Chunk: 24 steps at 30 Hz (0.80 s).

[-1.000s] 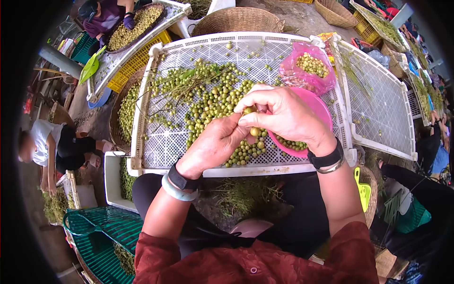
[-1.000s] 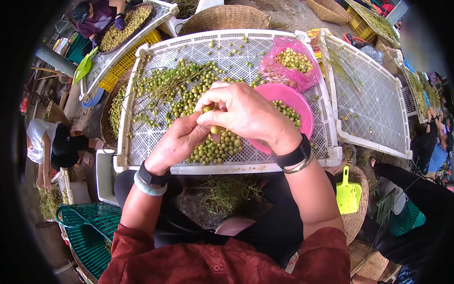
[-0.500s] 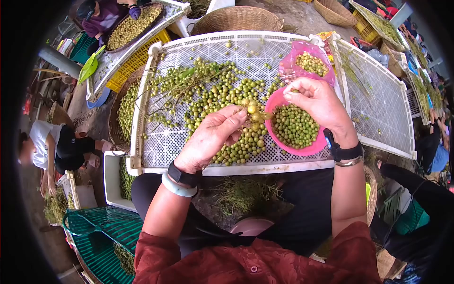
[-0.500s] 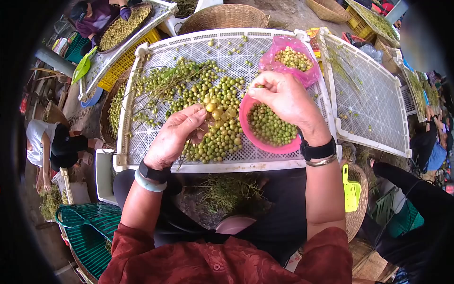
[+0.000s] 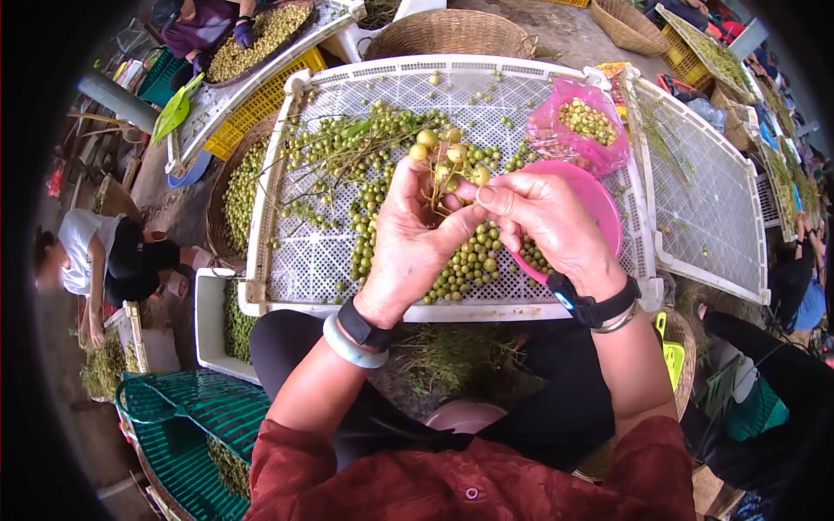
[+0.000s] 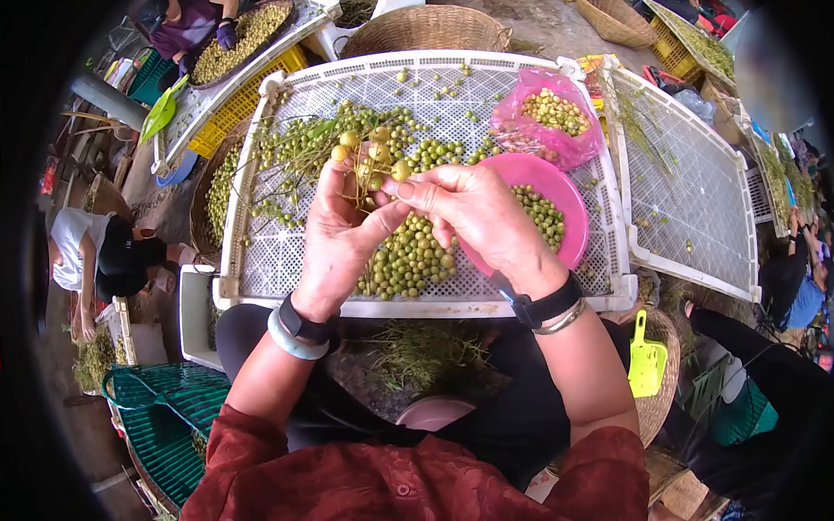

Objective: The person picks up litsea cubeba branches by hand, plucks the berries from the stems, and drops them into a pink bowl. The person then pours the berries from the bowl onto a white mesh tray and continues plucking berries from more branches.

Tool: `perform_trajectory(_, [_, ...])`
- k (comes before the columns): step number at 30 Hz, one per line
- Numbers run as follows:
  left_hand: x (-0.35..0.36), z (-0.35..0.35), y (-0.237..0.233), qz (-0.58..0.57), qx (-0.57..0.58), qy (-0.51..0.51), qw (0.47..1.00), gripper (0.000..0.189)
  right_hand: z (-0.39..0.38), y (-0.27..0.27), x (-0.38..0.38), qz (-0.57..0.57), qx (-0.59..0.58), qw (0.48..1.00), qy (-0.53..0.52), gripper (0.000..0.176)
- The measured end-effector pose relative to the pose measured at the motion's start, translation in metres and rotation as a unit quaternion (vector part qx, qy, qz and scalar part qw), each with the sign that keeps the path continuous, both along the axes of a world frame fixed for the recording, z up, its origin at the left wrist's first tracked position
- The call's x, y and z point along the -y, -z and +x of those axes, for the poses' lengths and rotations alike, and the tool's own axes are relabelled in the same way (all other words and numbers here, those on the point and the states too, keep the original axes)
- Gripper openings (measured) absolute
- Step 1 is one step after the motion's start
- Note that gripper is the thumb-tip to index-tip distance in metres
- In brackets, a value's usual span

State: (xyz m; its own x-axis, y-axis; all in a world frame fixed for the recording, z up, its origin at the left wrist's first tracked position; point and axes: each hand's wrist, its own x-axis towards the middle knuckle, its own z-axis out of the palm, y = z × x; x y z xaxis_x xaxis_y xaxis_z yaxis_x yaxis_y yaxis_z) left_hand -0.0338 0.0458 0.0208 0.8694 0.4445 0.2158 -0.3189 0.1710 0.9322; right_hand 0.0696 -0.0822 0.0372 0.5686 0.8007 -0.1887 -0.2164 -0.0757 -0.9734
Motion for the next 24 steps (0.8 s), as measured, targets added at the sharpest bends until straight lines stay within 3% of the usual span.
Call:
perform_trajectory(7, [-0.001, -0.004, 0.005, 0.121, -0.025, -0.016, 0.992, 0.045, -0.005, 0.007, -0.003, -0.051, -0.014, 0.999, -0.001, 0.026])
perform_trajectory(10, [-0.002, -0.005, 0.012, 0.091, -0.051, 0.005, 0.994, 0.038, -0.007, 0.012, -0.005, -0.044, 0.005, 0.999, 0.006, 0.025])
perform_trajectory(13, [0.000, -0.002, 0.014, -0.042, -0.038, 0.015, 0.998, 0.034, -0.009, 0.016, -0.005, -0.062, 0.055, 0.996, 0.017, 0.024])
perform_trajectory(16, [-0.003, -0.004, 0.008, -0.063, -0.087, 0.040, 0.993, 0.034, -0.004, 0.010, 0.001, -0.057, 0.089, 0.994, 0.020, 0.021])
perform_trajectory(19, [-0.010, -0.006, 0.005, -0.146, -0.121, 0.077, 0.979, 0.035, 0.016, -0.002, 0.019, -0.126, 0.218, 0.968, -0.019, 0.016])
perform_trajectory(20, [-0.012, -0.006, 0.006, -0.161, -0.127, 0.080, 0.975, 0.035, 0.030, 0.016, 0.029, -0.122, 0.257, 0.959, -0.013, 0.016])
perform_trajectory(22, [-0.014, -0.006, 0.001, -0.171, -0.128, 0.088, 0.973, 0.033, 0.036, 0.006, 0.038, -0.223, 0.367, 0.903, -0.008, 0.018])
perform_trajectory(24, [-0.015, -0.003, -0.001, -0.185, -0.117, 0.103, 0.970, 0.031, 0.032, 0.010, 0.035, -0.154, 0.440, 0.884, 0.029, 0.018])
